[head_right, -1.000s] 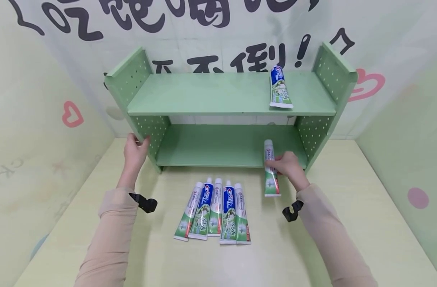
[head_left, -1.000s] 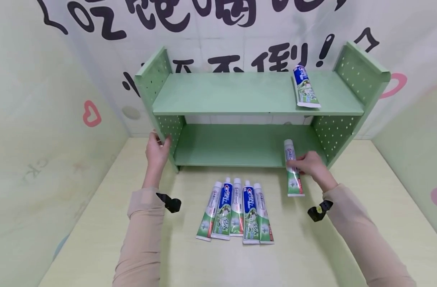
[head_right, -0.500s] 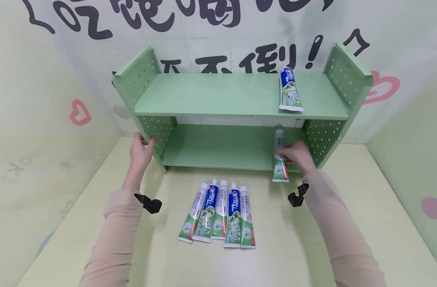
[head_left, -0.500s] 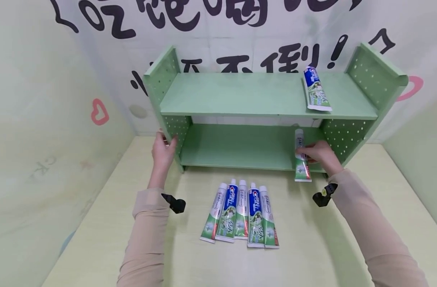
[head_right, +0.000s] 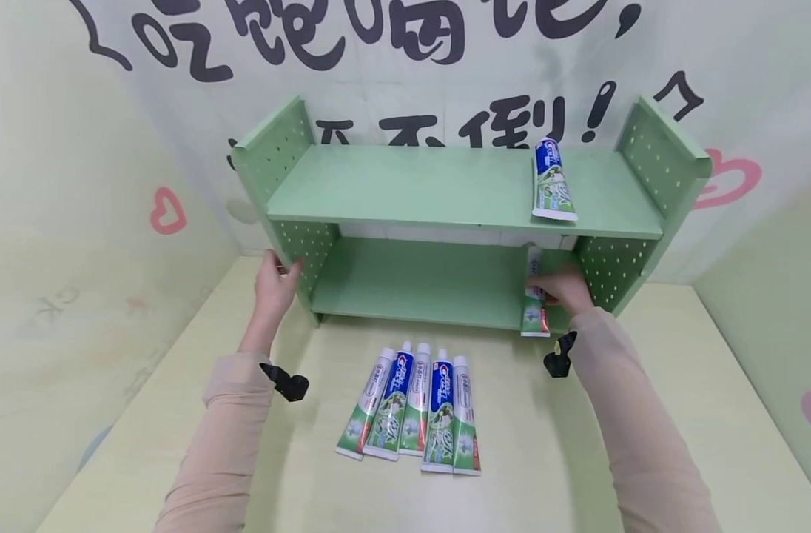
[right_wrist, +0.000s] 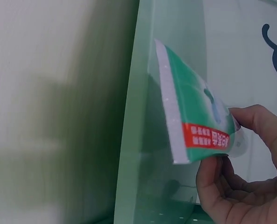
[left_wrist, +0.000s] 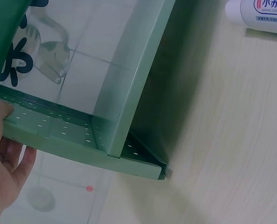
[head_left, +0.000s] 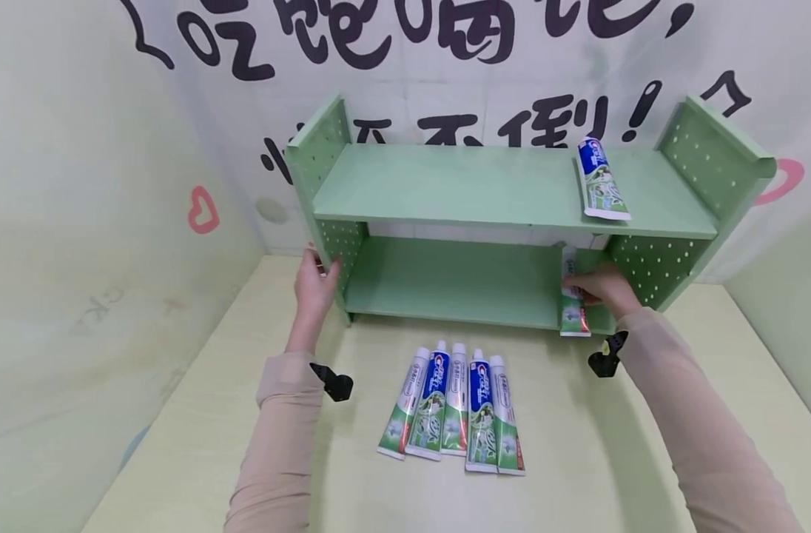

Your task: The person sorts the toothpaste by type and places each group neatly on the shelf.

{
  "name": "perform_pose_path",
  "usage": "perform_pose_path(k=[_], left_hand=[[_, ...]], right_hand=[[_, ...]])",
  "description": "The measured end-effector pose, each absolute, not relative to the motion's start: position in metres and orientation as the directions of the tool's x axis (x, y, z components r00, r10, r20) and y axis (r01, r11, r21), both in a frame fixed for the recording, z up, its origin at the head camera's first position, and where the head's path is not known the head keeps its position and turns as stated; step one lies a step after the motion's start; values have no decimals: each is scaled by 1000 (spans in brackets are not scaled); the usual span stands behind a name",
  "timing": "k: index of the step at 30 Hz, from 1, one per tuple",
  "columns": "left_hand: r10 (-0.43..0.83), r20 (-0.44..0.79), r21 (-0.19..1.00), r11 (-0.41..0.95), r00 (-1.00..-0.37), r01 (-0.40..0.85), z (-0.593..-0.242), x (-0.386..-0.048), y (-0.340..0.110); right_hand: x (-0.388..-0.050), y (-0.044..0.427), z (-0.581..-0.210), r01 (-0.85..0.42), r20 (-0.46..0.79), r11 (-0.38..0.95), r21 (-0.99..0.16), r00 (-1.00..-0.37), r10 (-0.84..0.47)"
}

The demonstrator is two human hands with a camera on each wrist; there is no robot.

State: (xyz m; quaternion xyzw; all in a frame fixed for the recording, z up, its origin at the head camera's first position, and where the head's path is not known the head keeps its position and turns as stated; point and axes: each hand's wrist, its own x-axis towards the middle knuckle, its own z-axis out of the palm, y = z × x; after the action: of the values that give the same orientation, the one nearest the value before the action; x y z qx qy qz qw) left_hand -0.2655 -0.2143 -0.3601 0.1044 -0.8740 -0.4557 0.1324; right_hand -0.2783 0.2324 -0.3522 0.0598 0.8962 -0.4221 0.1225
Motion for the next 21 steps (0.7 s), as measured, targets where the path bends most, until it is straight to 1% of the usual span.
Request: perform_pose_path(k=[13, 21], left_hand=[[-294, 142, 826, 562, -945, -50, -360, -263, -213], [-301, 158, 824, 566, -940, -43, -361, -263, -214]], right_hand=[[-299, 236, -366, 272, -326, 615, -740, -945, 25], [-302, 238, -367, 229, -295, 608, -760, -955, -9]])
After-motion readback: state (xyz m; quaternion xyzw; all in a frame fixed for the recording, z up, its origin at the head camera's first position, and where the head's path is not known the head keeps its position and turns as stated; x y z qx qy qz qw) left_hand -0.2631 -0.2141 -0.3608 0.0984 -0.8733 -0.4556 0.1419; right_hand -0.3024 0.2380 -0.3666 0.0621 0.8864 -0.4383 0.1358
